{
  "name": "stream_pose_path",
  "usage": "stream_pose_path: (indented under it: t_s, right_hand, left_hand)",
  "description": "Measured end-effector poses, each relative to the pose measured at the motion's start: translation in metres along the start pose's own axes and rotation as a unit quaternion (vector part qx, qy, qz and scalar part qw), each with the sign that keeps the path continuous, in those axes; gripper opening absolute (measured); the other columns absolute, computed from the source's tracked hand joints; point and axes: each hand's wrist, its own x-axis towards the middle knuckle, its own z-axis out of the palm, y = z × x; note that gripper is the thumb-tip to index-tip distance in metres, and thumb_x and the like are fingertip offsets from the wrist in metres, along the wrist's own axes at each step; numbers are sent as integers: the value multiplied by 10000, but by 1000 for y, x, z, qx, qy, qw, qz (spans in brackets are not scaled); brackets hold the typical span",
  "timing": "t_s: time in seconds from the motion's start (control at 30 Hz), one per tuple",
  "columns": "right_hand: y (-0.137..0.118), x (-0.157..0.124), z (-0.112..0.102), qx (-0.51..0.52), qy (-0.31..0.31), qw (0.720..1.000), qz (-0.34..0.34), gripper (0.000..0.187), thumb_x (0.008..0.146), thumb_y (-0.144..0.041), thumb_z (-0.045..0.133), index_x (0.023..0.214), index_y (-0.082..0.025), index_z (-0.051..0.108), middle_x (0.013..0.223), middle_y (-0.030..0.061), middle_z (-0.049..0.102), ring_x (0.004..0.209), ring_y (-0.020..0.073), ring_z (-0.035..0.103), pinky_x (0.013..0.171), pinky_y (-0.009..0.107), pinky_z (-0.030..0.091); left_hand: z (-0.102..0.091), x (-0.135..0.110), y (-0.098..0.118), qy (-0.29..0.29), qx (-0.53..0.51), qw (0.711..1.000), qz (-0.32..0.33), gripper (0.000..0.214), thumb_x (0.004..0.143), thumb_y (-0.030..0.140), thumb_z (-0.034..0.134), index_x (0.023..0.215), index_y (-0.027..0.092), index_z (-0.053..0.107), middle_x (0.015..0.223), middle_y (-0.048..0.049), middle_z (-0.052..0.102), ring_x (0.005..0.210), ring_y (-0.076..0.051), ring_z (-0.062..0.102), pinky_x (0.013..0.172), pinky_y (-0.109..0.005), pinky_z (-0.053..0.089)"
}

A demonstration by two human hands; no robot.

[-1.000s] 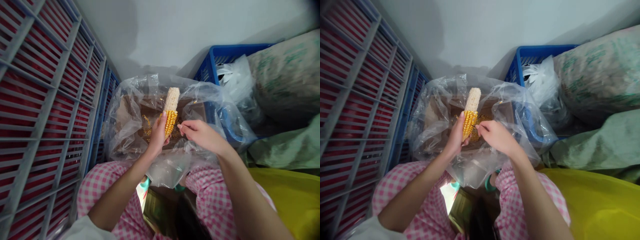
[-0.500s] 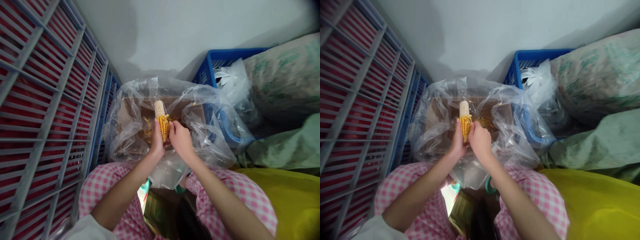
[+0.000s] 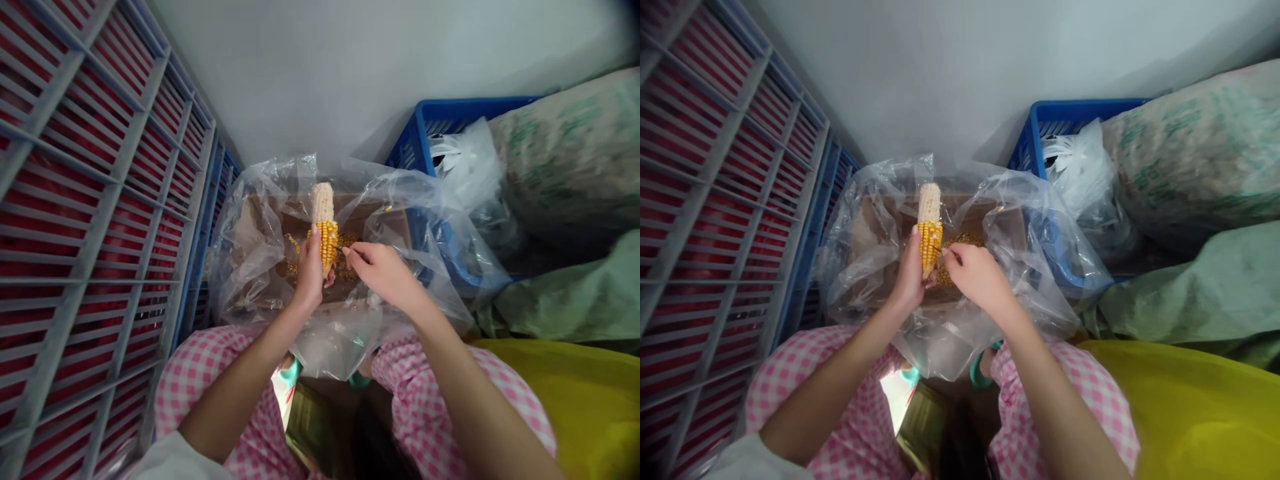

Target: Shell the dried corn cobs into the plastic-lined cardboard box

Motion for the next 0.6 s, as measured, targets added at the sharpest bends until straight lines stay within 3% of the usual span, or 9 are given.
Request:
stream_pose_path:
  t_s: [0.27, 0.43, 0.6]
  right_hand:
    - [11, 0, -9, -34, -51, 998, -6, 292, 844, -282, 385, 595, -193, 511, 579, 15, 540, 547, 129, 450, 548, 242, 265]
    - [17, 4, -7, -27, -85, 996, 14, 271, 830, -257, 385, 595, -194, 503, 576, 14, 547, 539, 128, 447, 539, 238, 264]
    - [10, 2, 12, -16, -13, 999, 43, 289, 856, -278, 369, 644, -193, 545, 616, 34, 585, 563, 139, 481, 543, 240, 262]
  left_hand:
    - [0, 1, -12, 32, 146, 984, 94, 417, 771, 614, 440, 885, 217, 493, 604, 43, 458, 372, -68, 402, 350, -194, 272]
    - [-1, -1, -18, 25, 214, 963, 164, 348, 783, 547, 475, 848, 206, 494, 698, 7, 529, 561, -106, 497, 476, -198, 361]
    - [-4, 3, -13, 40, 200, 966, 159, 324, 790, 523, 481, 870, 209, 490, 745, 1, 542, 631, -111, 515, 534, -199, 383]
